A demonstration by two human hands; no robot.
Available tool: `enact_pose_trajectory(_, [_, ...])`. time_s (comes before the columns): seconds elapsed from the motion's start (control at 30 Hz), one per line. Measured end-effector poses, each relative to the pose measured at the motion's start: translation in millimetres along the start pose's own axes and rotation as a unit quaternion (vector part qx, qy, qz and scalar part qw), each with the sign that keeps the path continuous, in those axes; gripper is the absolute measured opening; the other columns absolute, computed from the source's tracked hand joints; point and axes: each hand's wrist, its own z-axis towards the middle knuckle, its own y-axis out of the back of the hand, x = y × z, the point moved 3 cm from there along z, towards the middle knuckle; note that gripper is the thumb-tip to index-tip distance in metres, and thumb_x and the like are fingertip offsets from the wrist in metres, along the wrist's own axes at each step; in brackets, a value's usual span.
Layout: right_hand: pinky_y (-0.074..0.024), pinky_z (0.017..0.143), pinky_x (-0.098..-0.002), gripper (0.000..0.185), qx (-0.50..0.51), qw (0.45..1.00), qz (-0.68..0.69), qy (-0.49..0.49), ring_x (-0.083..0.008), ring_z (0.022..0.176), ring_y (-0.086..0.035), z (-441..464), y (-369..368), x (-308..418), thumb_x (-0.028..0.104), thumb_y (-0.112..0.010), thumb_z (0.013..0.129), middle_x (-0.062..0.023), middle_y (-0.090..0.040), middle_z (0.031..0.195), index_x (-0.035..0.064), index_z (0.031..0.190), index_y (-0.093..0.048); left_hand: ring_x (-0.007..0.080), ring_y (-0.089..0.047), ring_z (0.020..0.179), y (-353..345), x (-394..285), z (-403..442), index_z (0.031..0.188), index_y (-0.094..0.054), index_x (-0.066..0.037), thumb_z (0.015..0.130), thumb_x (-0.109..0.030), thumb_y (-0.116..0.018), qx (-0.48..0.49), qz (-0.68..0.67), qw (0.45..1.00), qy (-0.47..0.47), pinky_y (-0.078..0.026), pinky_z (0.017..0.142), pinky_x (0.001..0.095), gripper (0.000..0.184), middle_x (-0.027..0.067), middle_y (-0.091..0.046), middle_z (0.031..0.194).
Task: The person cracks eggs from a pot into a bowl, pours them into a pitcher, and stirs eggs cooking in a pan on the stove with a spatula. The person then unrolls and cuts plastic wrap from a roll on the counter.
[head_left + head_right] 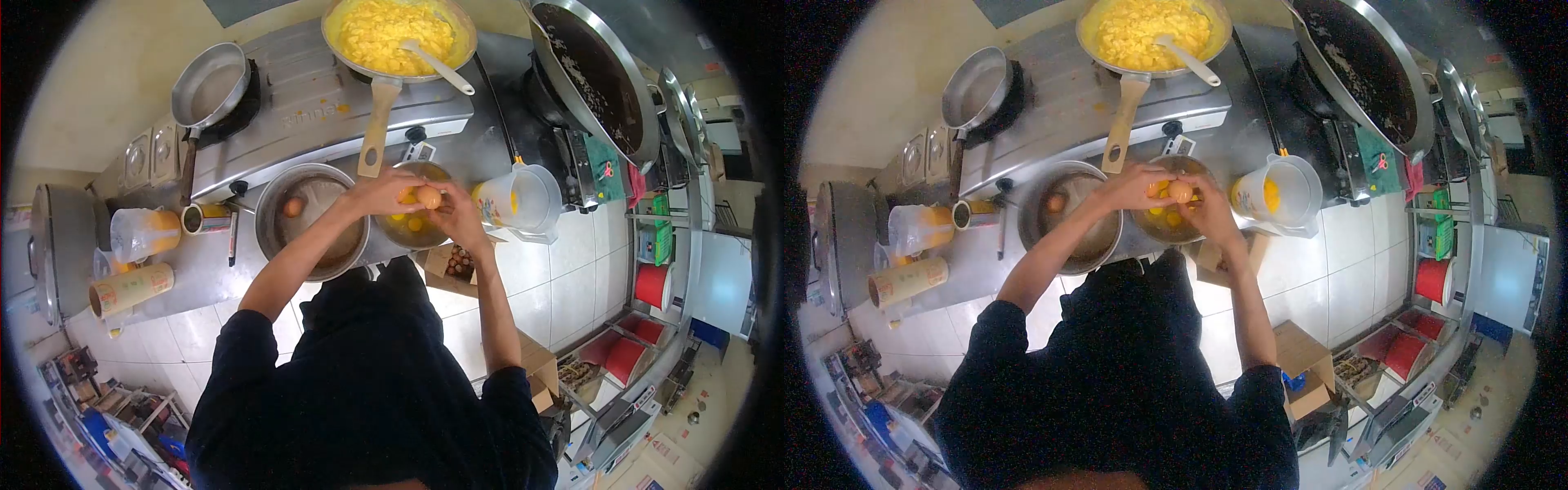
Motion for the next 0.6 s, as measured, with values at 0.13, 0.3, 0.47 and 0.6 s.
enact_pose_trajectory(0.13, [-0.0553, 0.084, -0.0330, 0.053, -0.018, 0.999, -0.005, 0.044, -0.0253, 0.106, -0.059, 0, 0, 10, -0.009, -0.064, 0.072, -0.0132, -0.057, 0.117, 0.0077, 0.122, -0.056, 0.0306, -0.064, 0.095, -3, 1, -5, 0.113, -0.063, -0.004, 0.072, -0.031, -0.075, -0.008, 0.083, 0.996, 0.006, -0.051, 0.083, 0.0376, 0.051, 0.0132, -0.065, 0.103])
enact_pose_trajectory(0.3, [-0.0549, 0.085, -0.0318, 0.056, -0.012, 0.996, -0.028, 0.087, -0.0282, 0.106, -0.059, -2, 1, 0, -0.011, -0.062, 0.071, -0.0132, -0.055, 0.119, 0.0085, 0.124, -0.057, 0.0295, -0.063, 0.097, 2, 12, -12, 0.112, -0.063, -0.003, 0.072, -0.024, -0.074, -0.041, 0.028, 0.998, -0.028, -0.050, 0.085, 0.0374, 0.046, 0.0145, -0.063, 0.106])
enact_pose_trajectory(0.47, [-0.0507, 0.088, -0.0350, 0.054, -0.156, 0.973, -0.102, 0.136, -0.0330, 0.107, -0.055, -9, -13, 34, -0.006, -0.066, 0.075, -0.0146, -0.057, 0.114, 0.0076, 0.125, -0.054, 0.0288, -0.061, 0.100, 6, -9, -1, 0.110, -0.064, -0.003, 0.073, -0.026, -0.077, -0.043, -0.074, 0.996, 0.031, -0.048, 0.088, 0.0344, 0.045, 0.0148, -0.062, 0.107])
enact_pose_trajectory(0.6, [-0.0458, 0.088, -0.0388, 0.046, -0.311, 0.911, -0.220, 0.155, -0.0332, 0.105, -0.055, -53, -10, 5, 0.001, -0.071, 0.075, -0.0163, -0.057, 0.111, 0.0038, 0.118, -0.055, 0.0286, -0.062, 0.099, 6, -55, -23, 0.108, -0.065, -0.003, 0.073, -0.030, -0.078, -0.096, -0.077, 0.992, 0.012, -0.047, 0.089, 0.0340, 0.046, 0.0145, -0.063, 0.105])
